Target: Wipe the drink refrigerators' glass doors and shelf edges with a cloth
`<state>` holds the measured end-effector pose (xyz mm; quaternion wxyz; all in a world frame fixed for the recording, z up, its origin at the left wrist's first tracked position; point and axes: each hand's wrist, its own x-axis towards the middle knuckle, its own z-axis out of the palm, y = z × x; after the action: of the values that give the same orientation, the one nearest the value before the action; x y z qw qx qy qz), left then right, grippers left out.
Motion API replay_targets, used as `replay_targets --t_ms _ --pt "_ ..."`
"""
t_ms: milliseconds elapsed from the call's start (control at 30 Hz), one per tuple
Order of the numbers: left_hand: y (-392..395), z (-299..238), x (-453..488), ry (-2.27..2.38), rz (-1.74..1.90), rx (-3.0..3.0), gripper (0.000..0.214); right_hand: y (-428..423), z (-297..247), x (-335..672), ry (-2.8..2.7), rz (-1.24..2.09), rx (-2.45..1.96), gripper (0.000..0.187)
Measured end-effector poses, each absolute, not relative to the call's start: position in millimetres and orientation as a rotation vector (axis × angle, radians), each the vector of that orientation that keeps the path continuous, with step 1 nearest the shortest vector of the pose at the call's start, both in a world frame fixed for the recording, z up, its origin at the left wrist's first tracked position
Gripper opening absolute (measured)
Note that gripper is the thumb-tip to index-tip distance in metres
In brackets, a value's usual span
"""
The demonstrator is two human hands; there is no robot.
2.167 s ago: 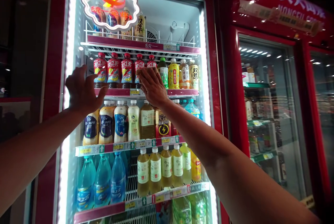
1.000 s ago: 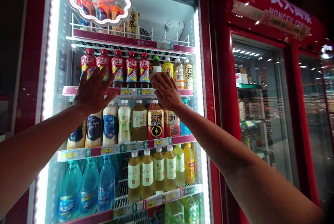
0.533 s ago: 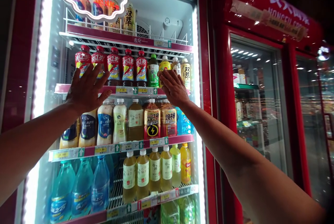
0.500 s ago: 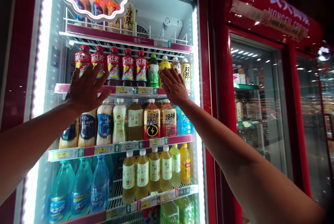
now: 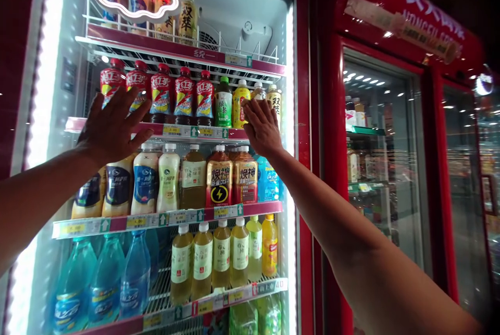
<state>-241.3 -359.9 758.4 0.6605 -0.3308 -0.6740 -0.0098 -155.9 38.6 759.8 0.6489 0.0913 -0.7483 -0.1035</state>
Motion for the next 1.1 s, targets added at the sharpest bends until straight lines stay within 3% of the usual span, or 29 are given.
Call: replay_targets --t_ms 567,1100 --pt "-360.2 756.9 -245.1 -1.526 -0.056 -0.751 0.074 83.4 745.0 -145.9 -1.689 -0.316 0.327 0.056" --pt "-360.4 754.4 -240.8 -1.532 -0.040 -0.735 0.072 115.6 769.4 -155.3 -1.635 -0.223 0.145 0.064"
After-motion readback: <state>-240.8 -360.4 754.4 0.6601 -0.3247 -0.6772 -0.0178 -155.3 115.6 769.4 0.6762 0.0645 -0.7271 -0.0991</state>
